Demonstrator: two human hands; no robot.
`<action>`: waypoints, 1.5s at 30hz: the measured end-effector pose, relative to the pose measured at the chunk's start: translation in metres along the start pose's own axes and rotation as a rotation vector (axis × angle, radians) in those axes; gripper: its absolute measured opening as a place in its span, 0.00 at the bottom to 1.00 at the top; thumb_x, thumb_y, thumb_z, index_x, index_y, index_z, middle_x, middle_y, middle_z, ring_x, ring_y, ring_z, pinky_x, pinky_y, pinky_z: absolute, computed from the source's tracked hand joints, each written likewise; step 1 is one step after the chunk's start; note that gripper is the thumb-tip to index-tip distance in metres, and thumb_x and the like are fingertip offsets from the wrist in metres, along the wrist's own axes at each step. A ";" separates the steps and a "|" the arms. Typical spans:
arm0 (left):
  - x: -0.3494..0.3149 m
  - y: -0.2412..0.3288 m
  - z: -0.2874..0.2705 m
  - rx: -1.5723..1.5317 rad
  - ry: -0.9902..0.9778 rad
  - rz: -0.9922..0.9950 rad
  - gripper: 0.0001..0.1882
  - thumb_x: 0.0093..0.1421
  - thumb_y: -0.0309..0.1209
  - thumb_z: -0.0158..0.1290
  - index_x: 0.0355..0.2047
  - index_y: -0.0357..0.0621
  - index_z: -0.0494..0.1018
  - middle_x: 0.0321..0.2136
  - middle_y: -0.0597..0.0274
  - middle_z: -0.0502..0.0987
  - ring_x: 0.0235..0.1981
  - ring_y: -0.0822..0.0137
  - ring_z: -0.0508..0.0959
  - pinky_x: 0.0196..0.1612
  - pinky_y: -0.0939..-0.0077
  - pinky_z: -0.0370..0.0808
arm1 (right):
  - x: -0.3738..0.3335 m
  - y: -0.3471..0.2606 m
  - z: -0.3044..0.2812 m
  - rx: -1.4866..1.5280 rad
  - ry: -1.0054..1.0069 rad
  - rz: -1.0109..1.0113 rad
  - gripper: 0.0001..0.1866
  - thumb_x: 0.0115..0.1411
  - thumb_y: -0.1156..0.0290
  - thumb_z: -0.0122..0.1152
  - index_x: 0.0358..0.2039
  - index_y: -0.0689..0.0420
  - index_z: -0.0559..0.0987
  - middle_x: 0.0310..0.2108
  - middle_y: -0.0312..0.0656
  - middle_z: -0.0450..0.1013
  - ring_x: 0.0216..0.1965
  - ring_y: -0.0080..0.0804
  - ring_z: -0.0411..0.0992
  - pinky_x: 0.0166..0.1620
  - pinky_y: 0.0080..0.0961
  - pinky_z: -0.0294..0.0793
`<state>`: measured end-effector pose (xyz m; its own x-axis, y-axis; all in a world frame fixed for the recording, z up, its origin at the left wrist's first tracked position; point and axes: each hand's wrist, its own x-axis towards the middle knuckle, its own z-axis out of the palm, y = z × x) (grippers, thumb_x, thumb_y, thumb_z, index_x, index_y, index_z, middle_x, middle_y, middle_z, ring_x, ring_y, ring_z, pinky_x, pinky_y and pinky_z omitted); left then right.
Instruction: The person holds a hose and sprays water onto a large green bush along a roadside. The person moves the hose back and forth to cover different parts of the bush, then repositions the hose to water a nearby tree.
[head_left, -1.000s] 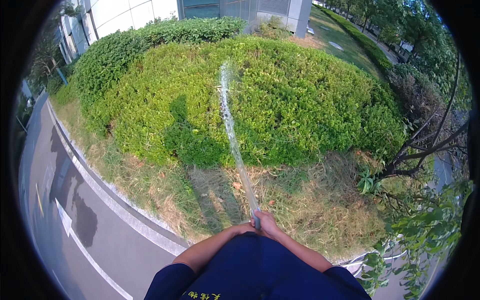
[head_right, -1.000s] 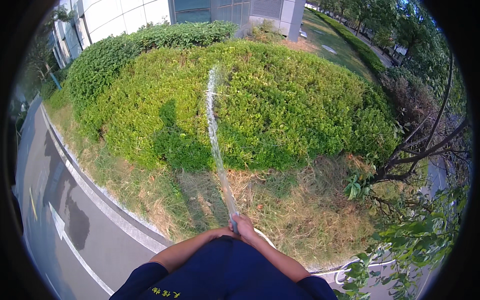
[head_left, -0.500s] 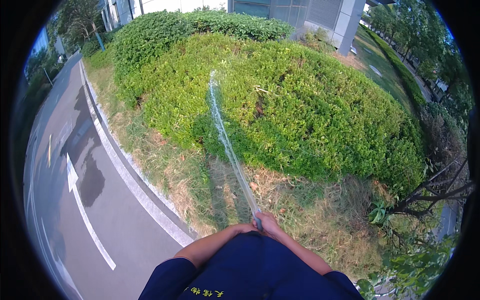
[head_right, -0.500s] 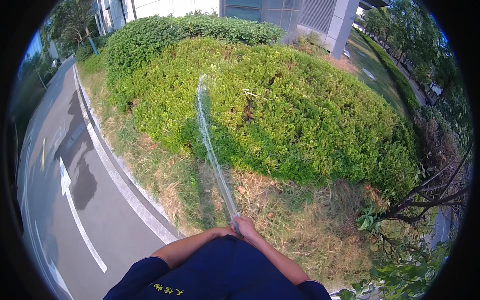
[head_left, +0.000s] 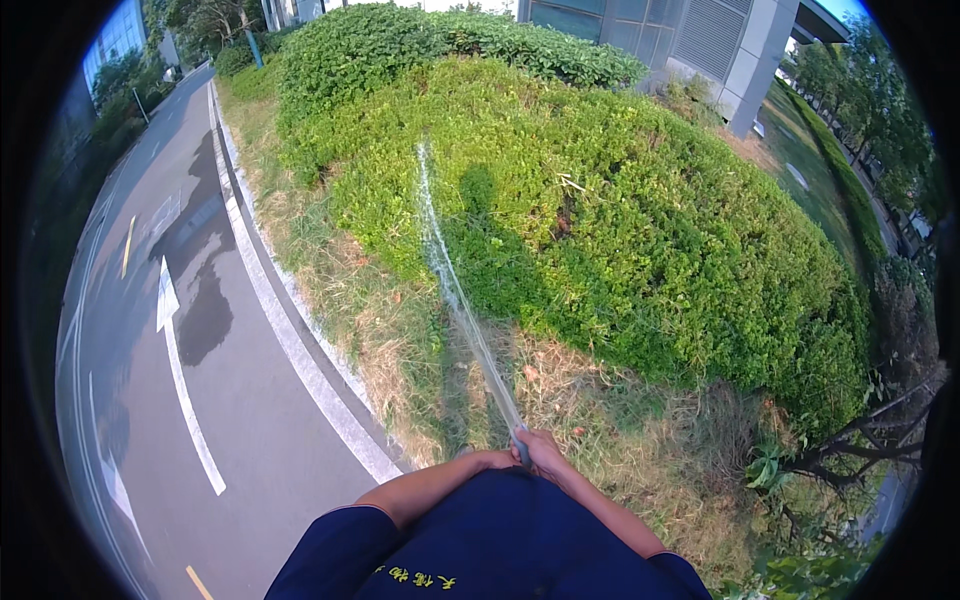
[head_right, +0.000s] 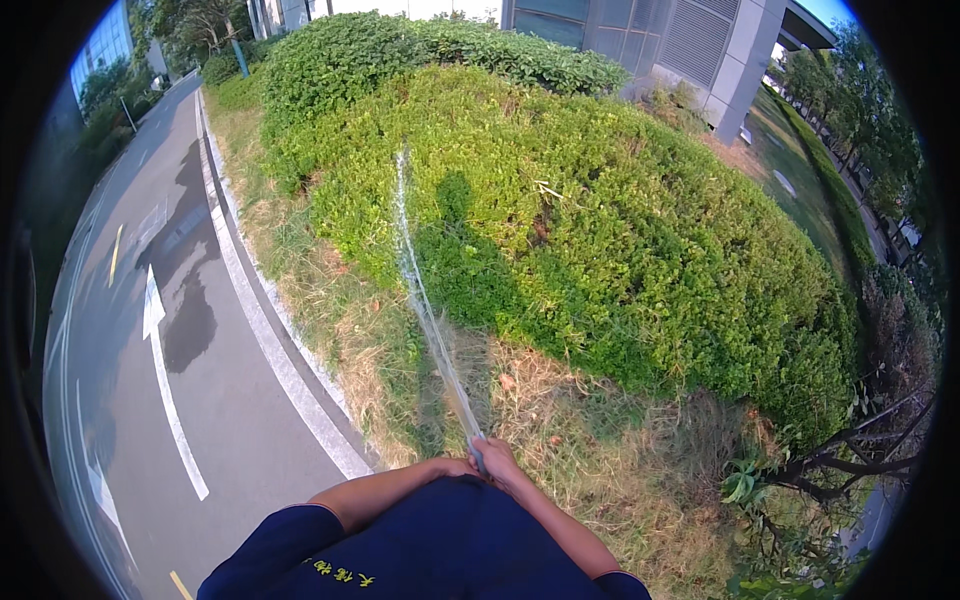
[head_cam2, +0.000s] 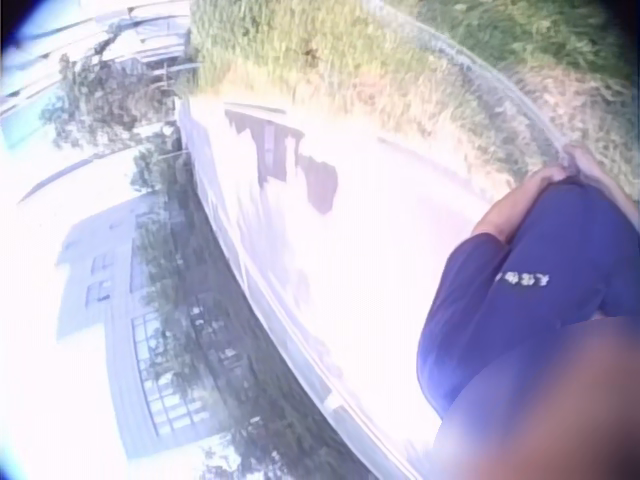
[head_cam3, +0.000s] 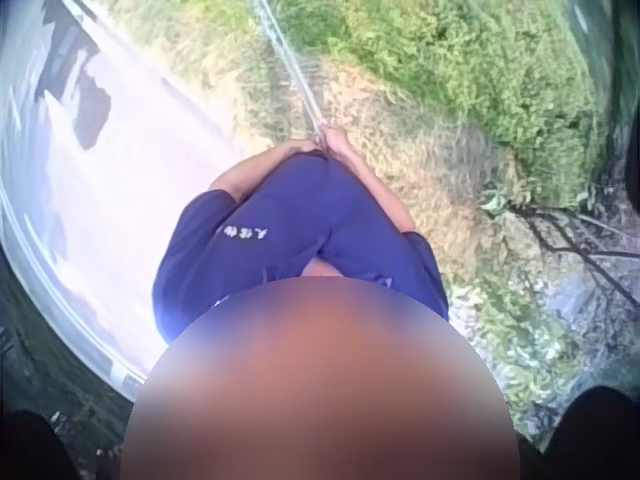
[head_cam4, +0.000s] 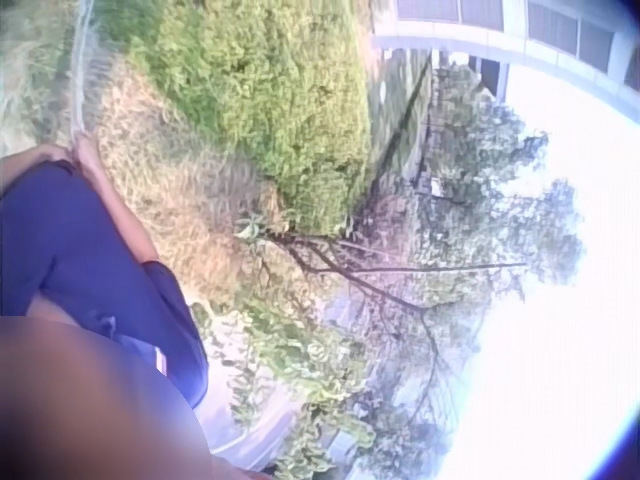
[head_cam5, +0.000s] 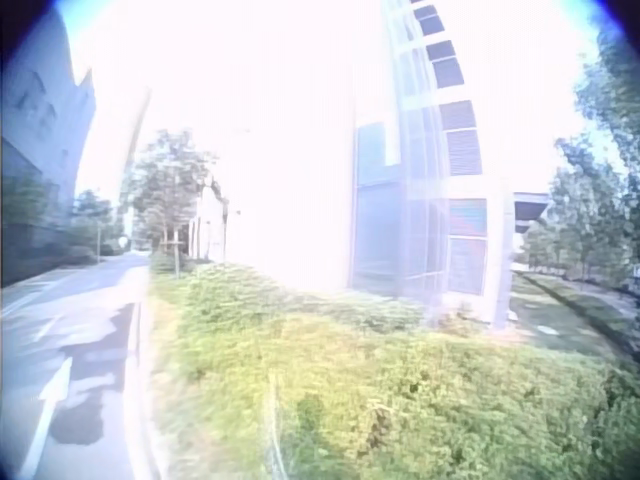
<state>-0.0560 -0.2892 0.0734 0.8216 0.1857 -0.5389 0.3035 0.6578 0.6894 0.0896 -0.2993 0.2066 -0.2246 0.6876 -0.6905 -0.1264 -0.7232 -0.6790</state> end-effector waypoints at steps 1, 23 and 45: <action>-0.002 0.000 0.001 -0.035 -0.017 0.015 0.13 0.58 0.31 0.60 0.43 0.41 0.77 0.39 0.62 0.79 0.41 0.69 0.76 0.46 0.72 0.73 | 0.000 0.000 0.001 -0.015 0.001 0.001 0.15 0.68 0.63 0.49 0.29 0.61 0.74 0.20 0.37 0.70 0.20 0.23 0.67 0.25 0.22 0.66; 0.007 -0.037 -0.007 -0.028 0.144 -0.033 0.12 0.57 0.32 0.60 0.40 0.43 0.77 0.35 0.63 0.79 0.36 0.70 0.76 0.41 0.70 0.73 | 0.032 0.023 0.000 0.183 0.011 0.077 0.15 0.70 0.64 0.42 0.34 0.63 0.70 0.19 0.40 0.68 0.19 0.30 0.66 0.25 0.28 0.67; 0.035 -0.008 0.009 0.290 -0.094 -0.166 0.22 0.55 0.36 0.60 0.46 0.34 0.74 0.40 0.59 0.78 0.42 0.67 0.76 0.47 0.69 0.71 | 0.016 0.053 -0.042 0.668 0.376 0.065 0.14 0.70 0.65 0.42 0.34 0.63 0.70 0.20 0.42 0.67 0.19 0.33 0.65 0.22 0.30 0.68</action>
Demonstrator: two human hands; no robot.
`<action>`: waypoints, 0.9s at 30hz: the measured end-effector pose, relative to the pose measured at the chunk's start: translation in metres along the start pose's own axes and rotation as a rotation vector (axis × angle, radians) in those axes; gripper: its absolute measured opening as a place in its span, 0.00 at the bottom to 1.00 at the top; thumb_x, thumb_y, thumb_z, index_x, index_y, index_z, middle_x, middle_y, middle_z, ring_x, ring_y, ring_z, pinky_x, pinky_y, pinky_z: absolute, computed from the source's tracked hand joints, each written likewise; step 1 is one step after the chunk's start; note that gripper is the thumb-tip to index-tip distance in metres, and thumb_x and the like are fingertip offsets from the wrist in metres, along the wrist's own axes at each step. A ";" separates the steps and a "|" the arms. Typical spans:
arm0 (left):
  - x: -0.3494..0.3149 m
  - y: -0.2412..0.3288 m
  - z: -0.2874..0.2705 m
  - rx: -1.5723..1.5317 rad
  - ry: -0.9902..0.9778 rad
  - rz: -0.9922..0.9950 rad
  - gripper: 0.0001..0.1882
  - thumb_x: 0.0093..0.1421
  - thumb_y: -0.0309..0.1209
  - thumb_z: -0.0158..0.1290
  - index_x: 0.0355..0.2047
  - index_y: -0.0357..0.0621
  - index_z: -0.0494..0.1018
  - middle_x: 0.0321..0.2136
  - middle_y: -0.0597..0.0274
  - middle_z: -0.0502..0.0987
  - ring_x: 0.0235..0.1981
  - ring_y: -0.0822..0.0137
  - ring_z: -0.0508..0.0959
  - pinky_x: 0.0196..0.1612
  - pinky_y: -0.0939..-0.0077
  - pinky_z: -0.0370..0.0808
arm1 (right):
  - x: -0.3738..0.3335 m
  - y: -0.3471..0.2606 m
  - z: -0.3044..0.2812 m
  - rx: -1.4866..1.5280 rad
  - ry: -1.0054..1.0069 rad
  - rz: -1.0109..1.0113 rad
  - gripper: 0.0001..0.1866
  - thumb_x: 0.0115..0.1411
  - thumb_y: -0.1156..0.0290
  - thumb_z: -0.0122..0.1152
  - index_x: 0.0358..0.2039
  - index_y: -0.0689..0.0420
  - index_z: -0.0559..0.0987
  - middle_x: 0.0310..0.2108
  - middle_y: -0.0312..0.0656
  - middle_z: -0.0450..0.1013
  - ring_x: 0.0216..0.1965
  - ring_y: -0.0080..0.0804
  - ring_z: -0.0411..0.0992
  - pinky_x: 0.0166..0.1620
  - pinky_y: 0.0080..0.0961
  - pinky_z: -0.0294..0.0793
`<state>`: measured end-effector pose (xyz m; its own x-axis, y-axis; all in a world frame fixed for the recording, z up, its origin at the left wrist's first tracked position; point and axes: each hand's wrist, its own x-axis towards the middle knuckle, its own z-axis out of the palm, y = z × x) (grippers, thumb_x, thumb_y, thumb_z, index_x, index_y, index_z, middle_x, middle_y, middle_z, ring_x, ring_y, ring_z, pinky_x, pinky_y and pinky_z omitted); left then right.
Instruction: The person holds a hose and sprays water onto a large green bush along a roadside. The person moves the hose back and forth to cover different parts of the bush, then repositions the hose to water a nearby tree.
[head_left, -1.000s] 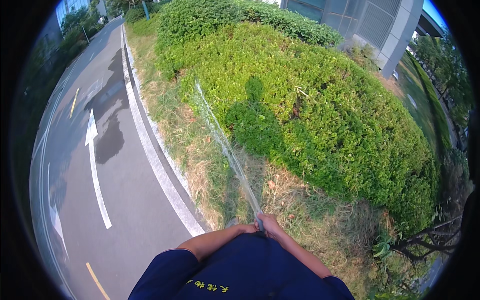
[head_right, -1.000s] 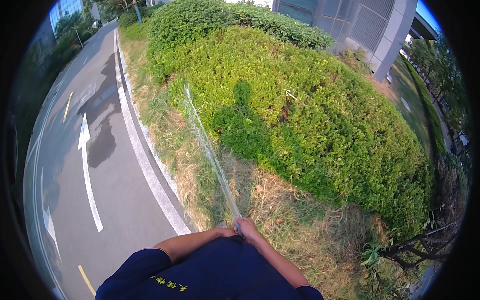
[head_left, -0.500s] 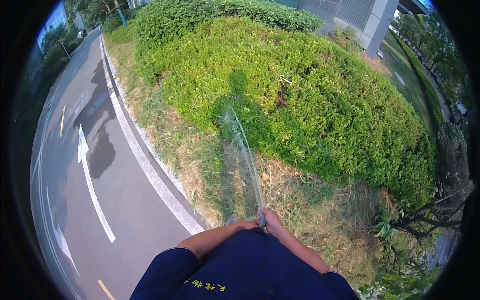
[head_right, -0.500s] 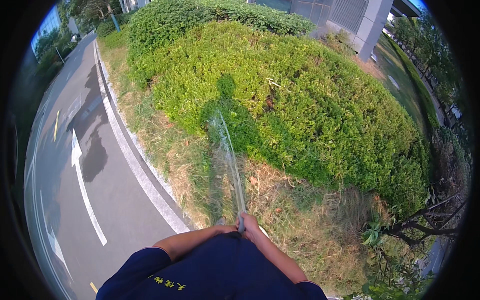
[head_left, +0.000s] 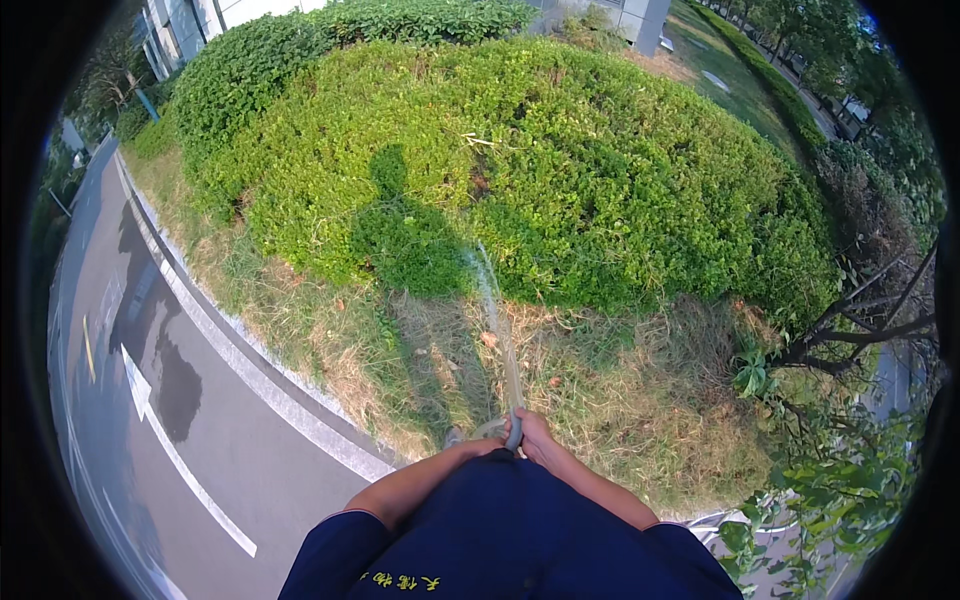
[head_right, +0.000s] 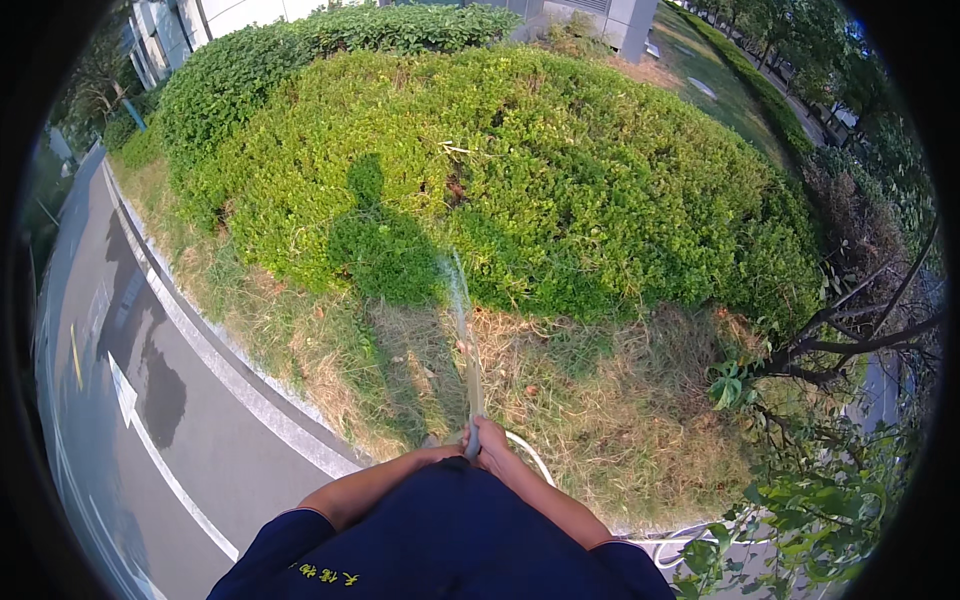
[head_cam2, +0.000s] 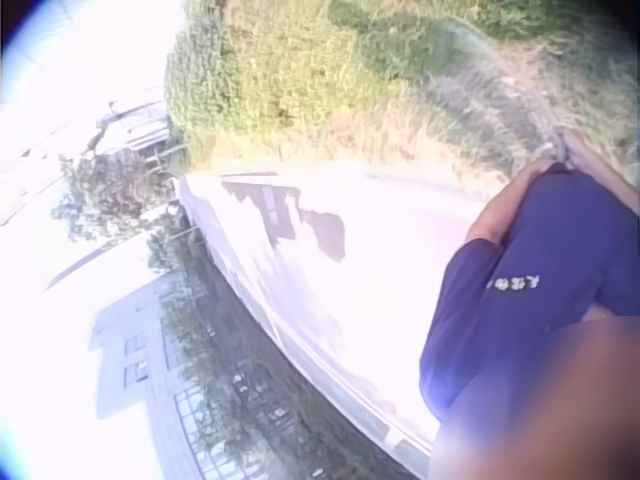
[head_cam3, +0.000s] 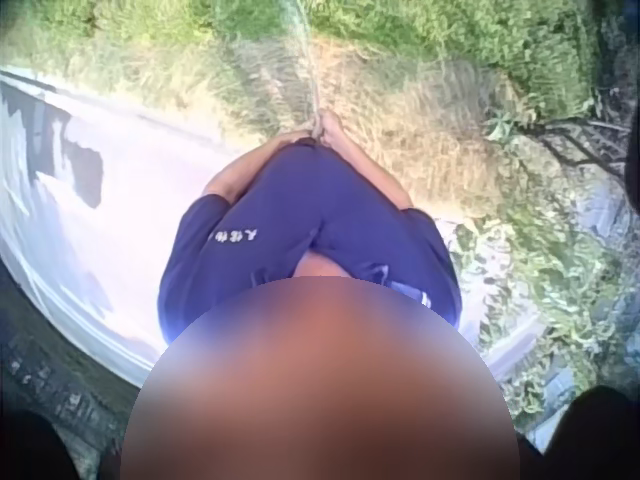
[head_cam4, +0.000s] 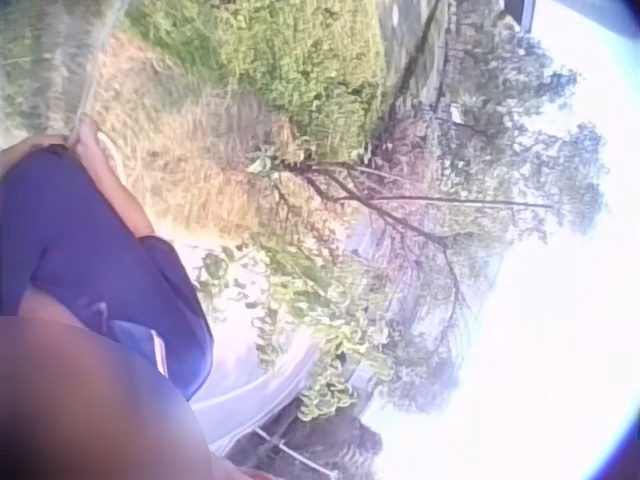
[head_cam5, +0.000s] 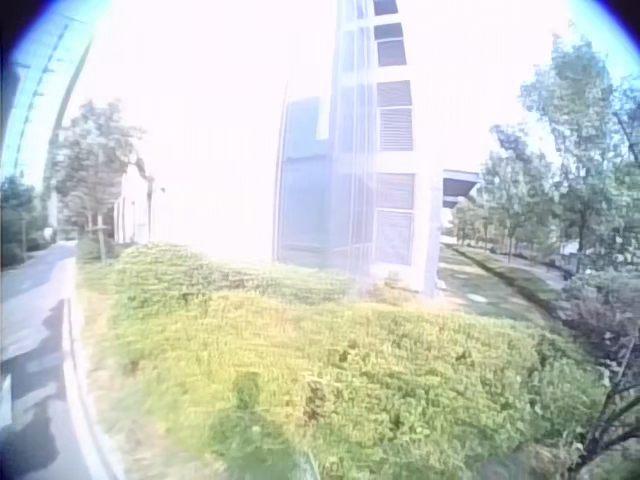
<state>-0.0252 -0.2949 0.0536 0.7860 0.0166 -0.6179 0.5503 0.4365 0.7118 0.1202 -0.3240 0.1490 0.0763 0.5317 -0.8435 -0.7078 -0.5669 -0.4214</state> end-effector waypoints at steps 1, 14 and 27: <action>-0.001 0.005 0.001 0.052 -0.023 0.019 0.22 0.56 0.37 0.59 0.45 0.34 0.75 0.40 0.59 0.79 0.41 0.67 0.76 0.47 0.69 0.71 | -0.003 -0.001 -0.002 0.015 0.008 -0.015 0.14 0.70 0.65 0.41 0.34 0.63 0.69 0.19 0.42 0.67 0.18 0.33 0.65 0.22 0.30 0.68; 0.027 0.033 0.008 0.320 -0.150 -0.015 0.24 0.55 0.43 0.60 0.44 0.36 0.76 0.38 0.58 0.79 0.40 0.66 0.77 0.45 0.69 0.71 | -0.026 -0.005 -0.037 0.253 0.149 -0.168 0.16 0.70 0.63 0.40 0.32 0.61 0.70 0.18 0.42 0.67 0.18 0.33 0.66 0.21 0.31 0.67; -0.004 0.078 0.026 0.243 -0.011 -0.040 0.26 0.49 0.40 0.65 0.42 0.34 0.77 0.38 0.56 0.80 0.41 0.65 0.77 0.46 0.70 0.71 | -0.038 -0.004 -0.029 0.058 0.076 -0.347 0.17 0.69 0.64 0.44 0.28 0.62 0.73 0.20 0.40 0.70 0.20 0.29 0.67 0.25 0.27 0.69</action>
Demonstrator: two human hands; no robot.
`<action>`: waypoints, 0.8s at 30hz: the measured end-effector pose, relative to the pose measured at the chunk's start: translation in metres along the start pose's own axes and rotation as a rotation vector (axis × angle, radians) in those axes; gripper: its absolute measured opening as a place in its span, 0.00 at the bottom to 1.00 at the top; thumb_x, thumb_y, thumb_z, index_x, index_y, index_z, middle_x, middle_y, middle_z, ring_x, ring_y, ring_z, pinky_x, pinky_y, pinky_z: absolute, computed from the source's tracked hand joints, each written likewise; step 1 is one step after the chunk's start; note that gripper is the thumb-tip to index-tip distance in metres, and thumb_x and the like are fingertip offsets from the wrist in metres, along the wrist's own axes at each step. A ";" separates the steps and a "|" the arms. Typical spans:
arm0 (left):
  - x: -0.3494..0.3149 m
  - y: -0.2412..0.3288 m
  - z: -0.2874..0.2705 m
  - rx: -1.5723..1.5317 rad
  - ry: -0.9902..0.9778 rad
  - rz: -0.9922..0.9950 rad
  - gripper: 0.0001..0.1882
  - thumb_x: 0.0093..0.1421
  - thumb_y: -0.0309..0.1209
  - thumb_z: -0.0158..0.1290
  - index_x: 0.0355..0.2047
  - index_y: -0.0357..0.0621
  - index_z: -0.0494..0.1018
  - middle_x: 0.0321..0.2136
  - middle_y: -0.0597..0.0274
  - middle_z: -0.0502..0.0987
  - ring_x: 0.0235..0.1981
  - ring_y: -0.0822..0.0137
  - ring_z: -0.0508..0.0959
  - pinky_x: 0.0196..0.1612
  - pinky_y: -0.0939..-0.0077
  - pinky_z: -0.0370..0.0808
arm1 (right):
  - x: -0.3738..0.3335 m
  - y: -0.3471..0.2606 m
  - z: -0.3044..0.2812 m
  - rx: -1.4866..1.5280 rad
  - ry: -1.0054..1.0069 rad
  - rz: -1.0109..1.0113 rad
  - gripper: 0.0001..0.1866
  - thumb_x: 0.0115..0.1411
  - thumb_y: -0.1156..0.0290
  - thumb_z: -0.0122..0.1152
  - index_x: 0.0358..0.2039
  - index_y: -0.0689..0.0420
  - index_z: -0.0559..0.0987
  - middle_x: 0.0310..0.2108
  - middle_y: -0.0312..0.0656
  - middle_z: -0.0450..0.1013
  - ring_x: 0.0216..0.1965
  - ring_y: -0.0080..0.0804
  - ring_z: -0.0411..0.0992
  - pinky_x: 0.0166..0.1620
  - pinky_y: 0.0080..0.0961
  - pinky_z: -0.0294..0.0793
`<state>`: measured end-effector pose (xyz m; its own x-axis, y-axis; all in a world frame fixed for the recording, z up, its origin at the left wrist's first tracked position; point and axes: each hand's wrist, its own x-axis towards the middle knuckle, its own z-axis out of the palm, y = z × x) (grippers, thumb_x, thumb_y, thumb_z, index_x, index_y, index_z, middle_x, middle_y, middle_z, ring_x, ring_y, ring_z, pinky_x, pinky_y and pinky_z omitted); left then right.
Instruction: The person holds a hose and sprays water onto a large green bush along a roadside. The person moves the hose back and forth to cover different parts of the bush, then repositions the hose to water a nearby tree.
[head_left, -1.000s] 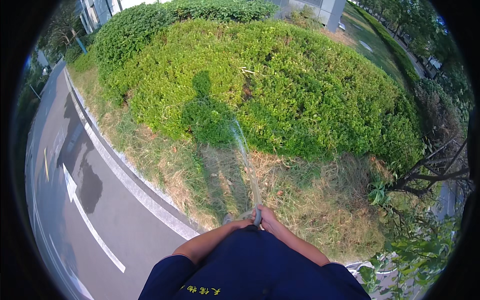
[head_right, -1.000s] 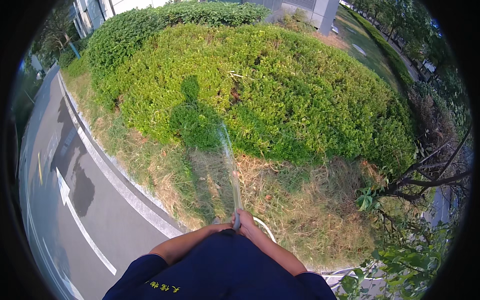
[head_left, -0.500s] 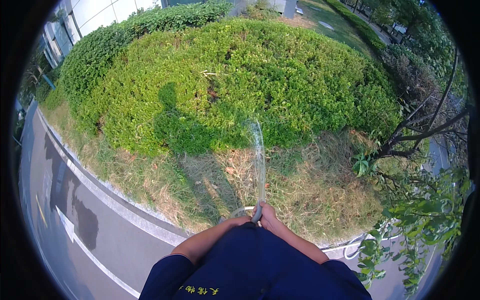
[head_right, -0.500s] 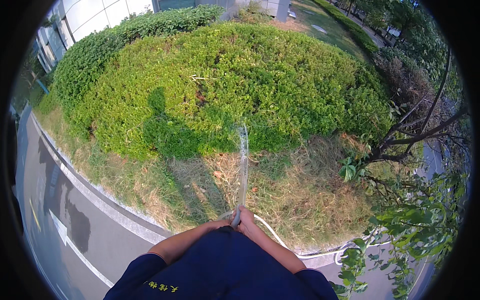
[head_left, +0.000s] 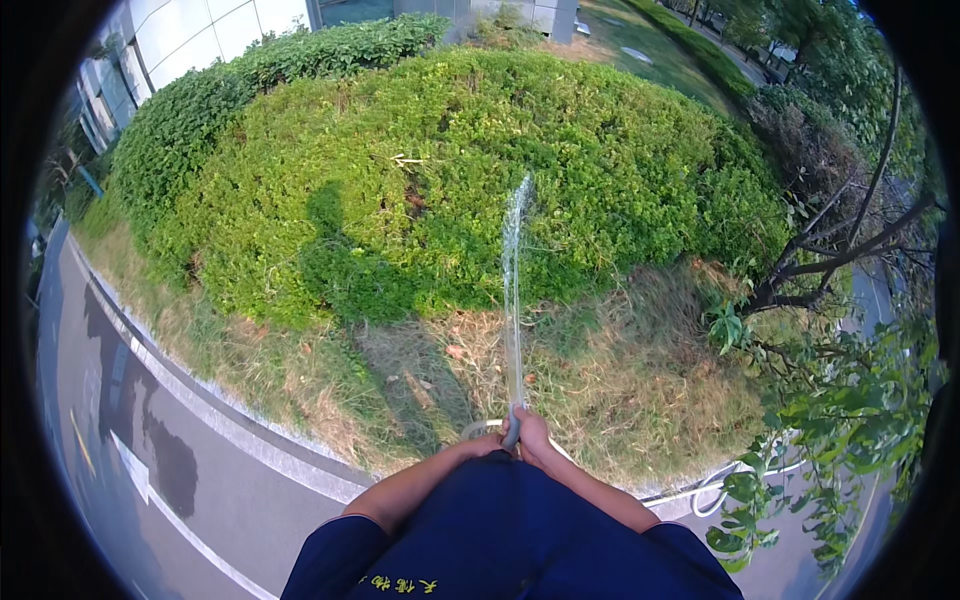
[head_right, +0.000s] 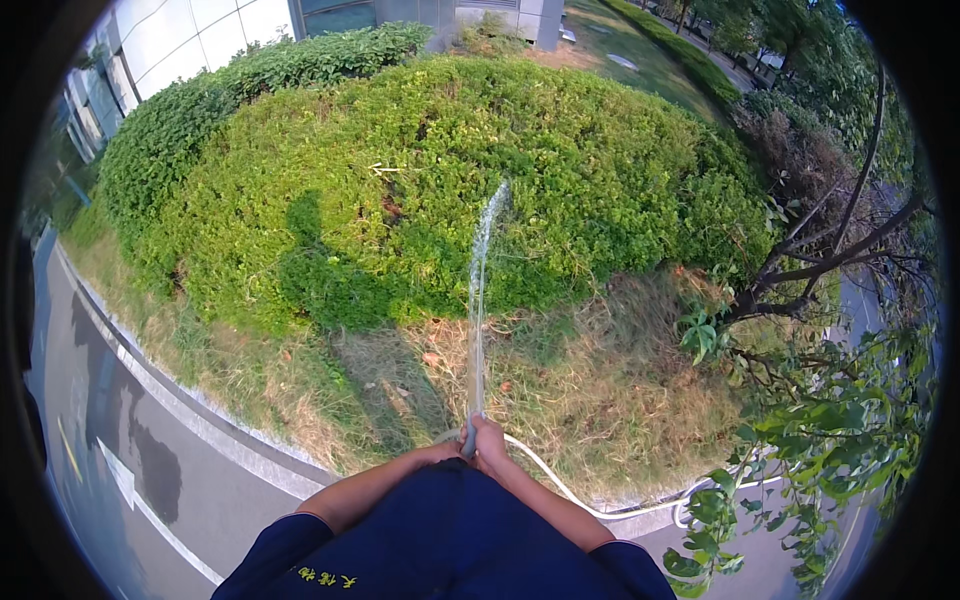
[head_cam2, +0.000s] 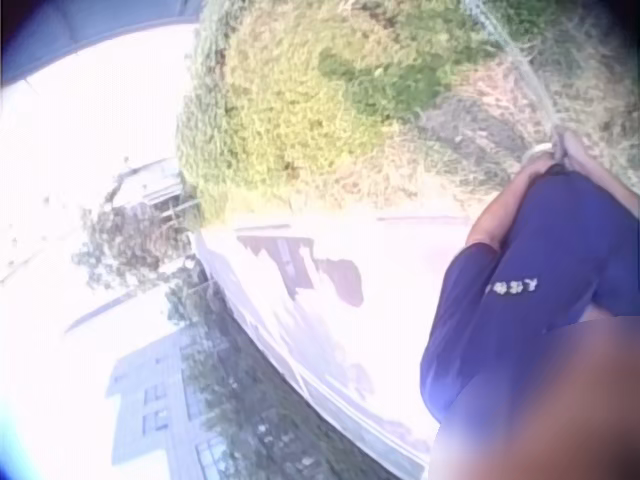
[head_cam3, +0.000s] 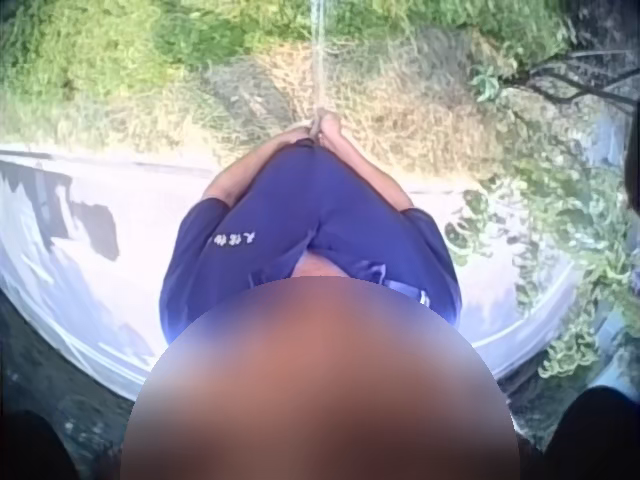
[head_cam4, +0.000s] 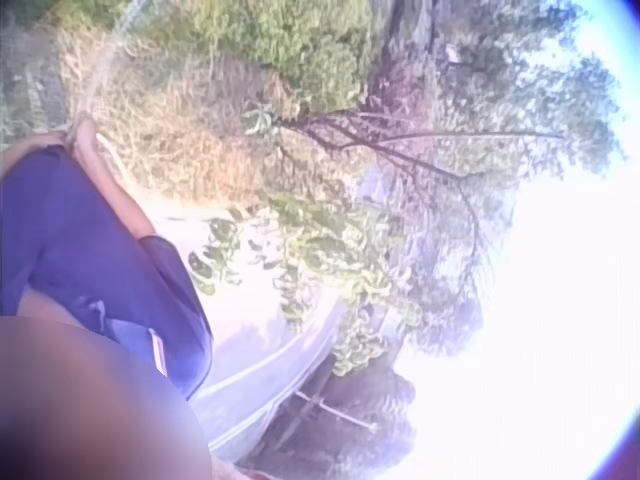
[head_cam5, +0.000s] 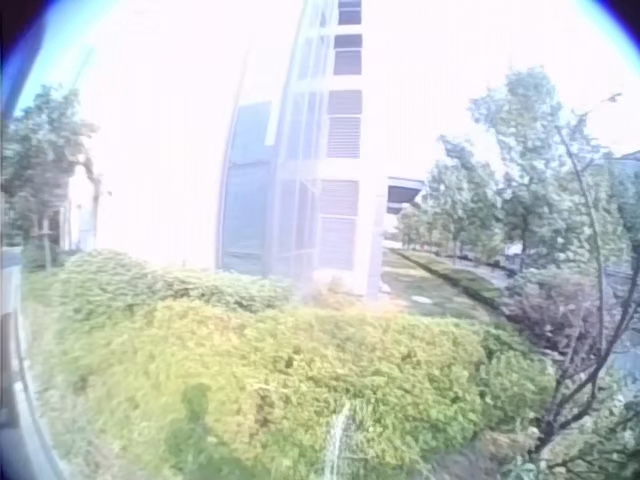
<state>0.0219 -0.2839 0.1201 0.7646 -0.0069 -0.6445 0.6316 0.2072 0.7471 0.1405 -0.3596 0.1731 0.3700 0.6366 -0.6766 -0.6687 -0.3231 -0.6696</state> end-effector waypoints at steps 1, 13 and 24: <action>0.001 -0.005 -0.002 -0.012 0.008 0.001 0.26 0.48 0.40 0.66 0.42 0.34 0.77 0.38 0.56 0.80 0.41 0.65 0.77 0.46 0.70 0.71 | -0.001 -0.001 0.003 0.006 -0.023 0.002 0.17 0.69 0.64 0.44 0.28 0.63 0.73 0.20 0.40 0.70 0.19 0.29 0.67 0.25 0.26 0.69; 0.013 -0.071 -0.017 -0.241 0.074 0.177 0.16 0.55 0.33 0.63 0.41 0.39 0.77 0.38 0.62 0.79 0.41 0.70 0.75 0.46 0.72 0.70 | 0.008 0.008 0.033 -0.166 -0.223 0.040 0.17 0.69 0.64 0.46 0.30 0.64 0.73 0.19 0.39 0.69 0.19 0.27 0.66 0.24 0.24 0.67; 0.000 -0.114 -0.034 -0.258 0.090 0.343 0.14 0.58 0.29 0.59 0.44 0.38 0.76 0.42 0.59 0.78 0.43 0.67 0.75 0.49 0.71 0.71 | 0.018 0.019 0.066 -0.397 -0.436 0.127 0.16 0.68 0.63 0.49 0.30 0.62 0.74 0.19 0.37 0.70 0.19 0.24 0.66 0.24 0.22 0.65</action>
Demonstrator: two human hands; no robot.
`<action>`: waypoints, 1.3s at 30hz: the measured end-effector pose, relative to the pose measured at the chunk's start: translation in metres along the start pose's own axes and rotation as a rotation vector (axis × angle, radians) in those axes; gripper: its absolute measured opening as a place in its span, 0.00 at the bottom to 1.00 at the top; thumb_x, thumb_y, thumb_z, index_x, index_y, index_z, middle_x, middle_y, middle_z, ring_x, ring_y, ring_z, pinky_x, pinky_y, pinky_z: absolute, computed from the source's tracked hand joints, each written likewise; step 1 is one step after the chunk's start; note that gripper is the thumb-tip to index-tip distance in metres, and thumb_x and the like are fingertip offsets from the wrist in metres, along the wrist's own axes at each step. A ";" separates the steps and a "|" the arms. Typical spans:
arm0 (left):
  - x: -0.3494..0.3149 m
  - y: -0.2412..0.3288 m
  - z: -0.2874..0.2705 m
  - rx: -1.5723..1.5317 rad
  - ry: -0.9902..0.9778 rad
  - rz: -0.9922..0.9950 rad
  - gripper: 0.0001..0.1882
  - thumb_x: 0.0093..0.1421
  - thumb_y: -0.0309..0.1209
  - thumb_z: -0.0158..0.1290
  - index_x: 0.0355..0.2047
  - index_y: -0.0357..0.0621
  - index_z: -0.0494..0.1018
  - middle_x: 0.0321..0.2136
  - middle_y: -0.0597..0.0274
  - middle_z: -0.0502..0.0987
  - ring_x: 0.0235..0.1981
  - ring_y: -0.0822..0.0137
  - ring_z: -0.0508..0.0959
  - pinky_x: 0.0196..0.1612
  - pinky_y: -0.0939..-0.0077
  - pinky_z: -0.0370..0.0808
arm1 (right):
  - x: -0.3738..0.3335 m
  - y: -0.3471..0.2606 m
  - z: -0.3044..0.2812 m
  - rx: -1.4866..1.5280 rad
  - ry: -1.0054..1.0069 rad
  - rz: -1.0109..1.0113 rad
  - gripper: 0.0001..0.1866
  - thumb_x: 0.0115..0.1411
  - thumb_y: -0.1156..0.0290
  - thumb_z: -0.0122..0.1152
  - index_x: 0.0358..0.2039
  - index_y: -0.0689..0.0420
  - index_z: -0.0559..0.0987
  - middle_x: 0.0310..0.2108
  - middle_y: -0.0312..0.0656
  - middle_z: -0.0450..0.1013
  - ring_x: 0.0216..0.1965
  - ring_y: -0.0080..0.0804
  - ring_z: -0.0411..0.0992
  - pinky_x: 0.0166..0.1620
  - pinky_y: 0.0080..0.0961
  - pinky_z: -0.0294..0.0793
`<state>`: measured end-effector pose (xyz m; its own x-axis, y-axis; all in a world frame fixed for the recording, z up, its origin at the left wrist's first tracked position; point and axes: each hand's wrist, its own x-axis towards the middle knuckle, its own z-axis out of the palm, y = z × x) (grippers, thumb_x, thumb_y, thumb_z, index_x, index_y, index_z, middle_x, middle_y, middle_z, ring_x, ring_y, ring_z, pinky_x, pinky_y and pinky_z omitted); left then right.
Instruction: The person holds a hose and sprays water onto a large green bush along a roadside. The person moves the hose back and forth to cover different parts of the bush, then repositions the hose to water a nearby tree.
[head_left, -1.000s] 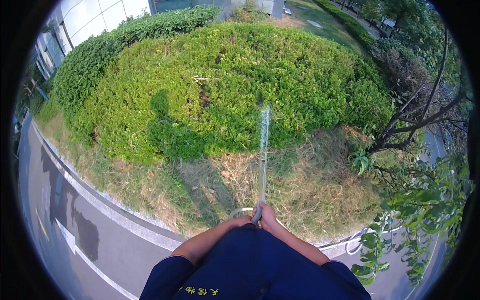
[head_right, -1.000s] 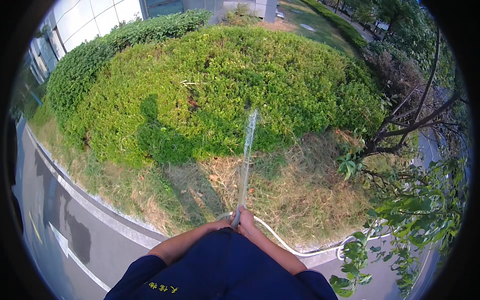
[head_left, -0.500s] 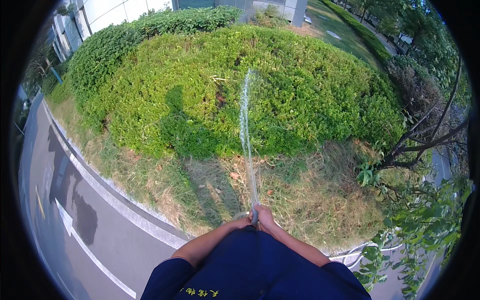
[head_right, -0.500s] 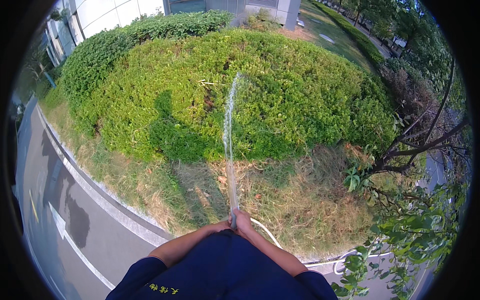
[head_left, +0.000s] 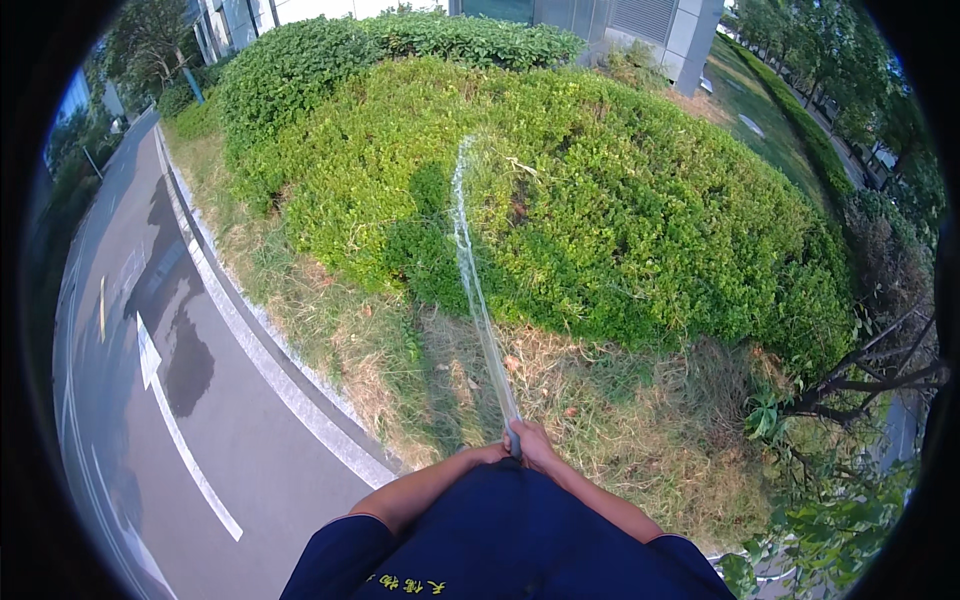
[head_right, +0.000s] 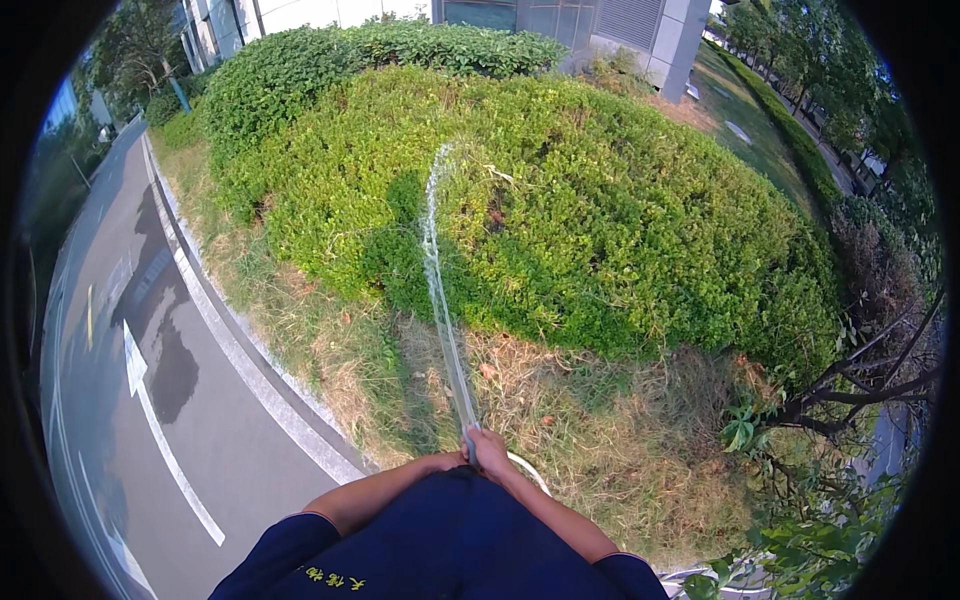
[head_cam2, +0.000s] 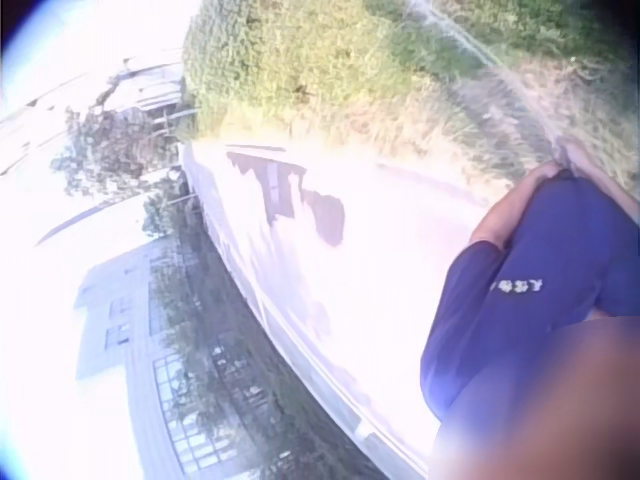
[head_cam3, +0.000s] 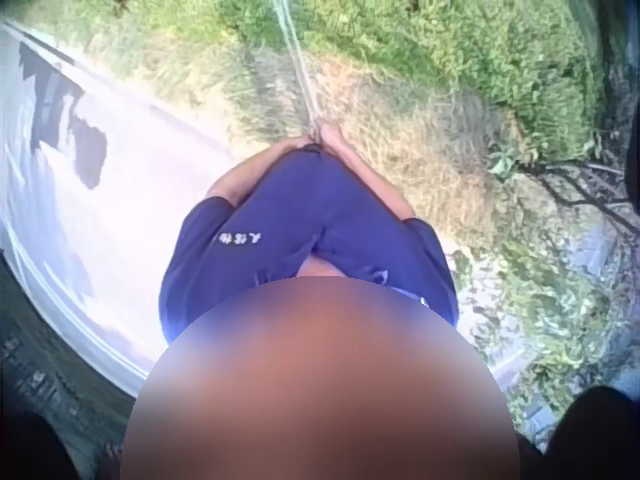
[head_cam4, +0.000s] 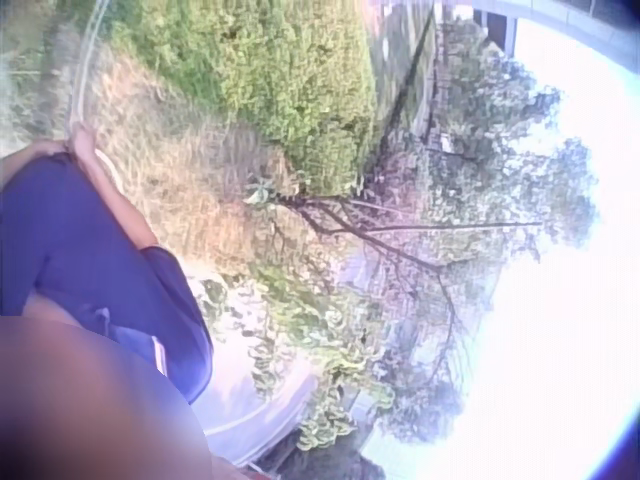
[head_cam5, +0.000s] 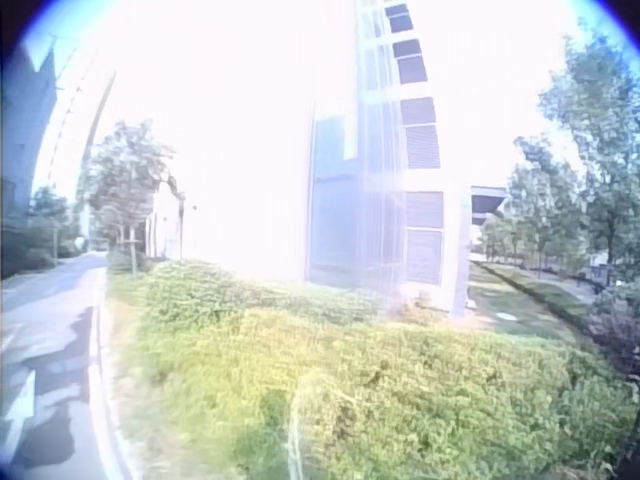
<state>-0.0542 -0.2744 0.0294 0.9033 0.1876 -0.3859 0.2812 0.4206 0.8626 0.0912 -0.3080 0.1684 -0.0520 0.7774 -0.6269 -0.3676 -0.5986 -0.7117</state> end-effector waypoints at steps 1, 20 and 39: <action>-0.004 0.002 -0.001 -0.042 0.001 -0.005 0.14 0.58 0.29 0.59 0.45 0.38 0.76 0.42 0.59 0.78 0.43 0.68 0.75 0.49 0.71 0.71 | 0.003 0.001 0.002 -0.041 0.001 -0.005 0.16 0.68 0.62 0.49 0.30 0.62 0.74 0.18 0.37 0.70 0.19 0.24 0.66 0.24 0.22 0.65; -0.006 -0.029 -0.011 -0.063 0.206 -0.035 0.13 0.57 0.30 0.61 0.41 0.40 0.77 0.39 0.61 0.79 0.42 0.68 0.75 0.48 0.70 0.71 | 0.011 -0.017 0.018 -0.298 -0.159 -0.002 0.17 0.68 0.61 0.48 0.28 0.59 0.74 0.19 0.34 0.70 0.19 0.21 0.65 0.25 0.21 0.64; -0.037 -0.030 0.012 0.042 0.440 -0.070 0.14 0.58 0.31 0.61 0.43 0.39 0.76 0.40 0.62 0.79 0.40 0.68 0.75 0.46 0.70 0.72 | 0.010 -0.005 0.045 -0.589 -0.284 -0.023 0.18 0.67 0.59 0.50 0.25 0.59 0.75 0.19 0.35 0.71 0.19 0.21 0.65 0.25 0.23 0.64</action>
<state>-0.0919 -0.3043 0.0216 0.6600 0.5239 -0.5385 0.3580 0.4108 0.8385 0.0508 -0.2887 0.1805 -0.3228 0.7639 -0.5589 0.1945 -0.5243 -0.8290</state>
